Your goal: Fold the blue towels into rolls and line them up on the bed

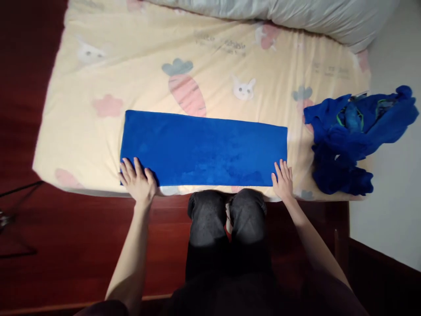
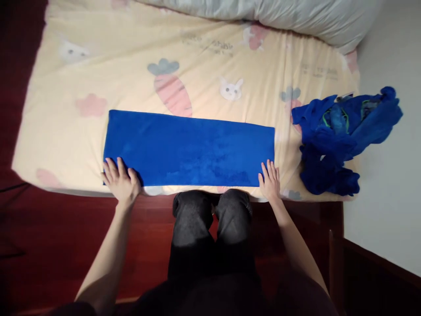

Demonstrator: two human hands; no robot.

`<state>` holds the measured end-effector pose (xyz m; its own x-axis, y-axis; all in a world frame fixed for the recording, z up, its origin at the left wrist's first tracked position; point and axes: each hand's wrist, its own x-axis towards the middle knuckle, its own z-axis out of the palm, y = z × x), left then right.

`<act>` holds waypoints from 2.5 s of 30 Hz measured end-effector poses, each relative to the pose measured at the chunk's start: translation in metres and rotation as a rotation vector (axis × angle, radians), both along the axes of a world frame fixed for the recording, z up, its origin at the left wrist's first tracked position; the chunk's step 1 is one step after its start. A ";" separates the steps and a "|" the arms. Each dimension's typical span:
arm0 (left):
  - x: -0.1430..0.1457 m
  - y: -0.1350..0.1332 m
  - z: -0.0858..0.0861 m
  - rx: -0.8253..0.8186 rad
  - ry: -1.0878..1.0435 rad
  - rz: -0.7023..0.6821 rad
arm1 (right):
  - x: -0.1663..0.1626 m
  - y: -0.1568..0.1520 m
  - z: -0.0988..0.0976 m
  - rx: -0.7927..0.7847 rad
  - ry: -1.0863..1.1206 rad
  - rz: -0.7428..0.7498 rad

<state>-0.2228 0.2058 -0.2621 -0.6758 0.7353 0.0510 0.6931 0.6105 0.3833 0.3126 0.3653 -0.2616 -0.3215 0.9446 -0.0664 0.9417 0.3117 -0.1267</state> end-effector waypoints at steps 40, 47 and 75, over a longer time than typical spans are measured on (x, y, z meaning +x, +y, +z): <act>0.261 0.016 0.011 0.663 -1.926 0.611 | -0.305 0.207 0.059 -0.382 0.513 0.168; 0.240 -0.001 0.072 0.910 -1.731 0.440 | -0.263 0.191 0.168 -0.233 0.725 0.204; 0.102 0.060 0.514 1.182 -0.778 -0.534 | -0.059 -0.004 0.508 0.179 1.626 0.276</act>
<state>-0.1209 0.2657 0.2518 -0.4865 0.6893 0.5368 0.1266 -0.5524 0.8239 0.2535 0.3615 0.2459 -0.0898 0.8092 0.5807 -0.2134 0.5539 -0.8048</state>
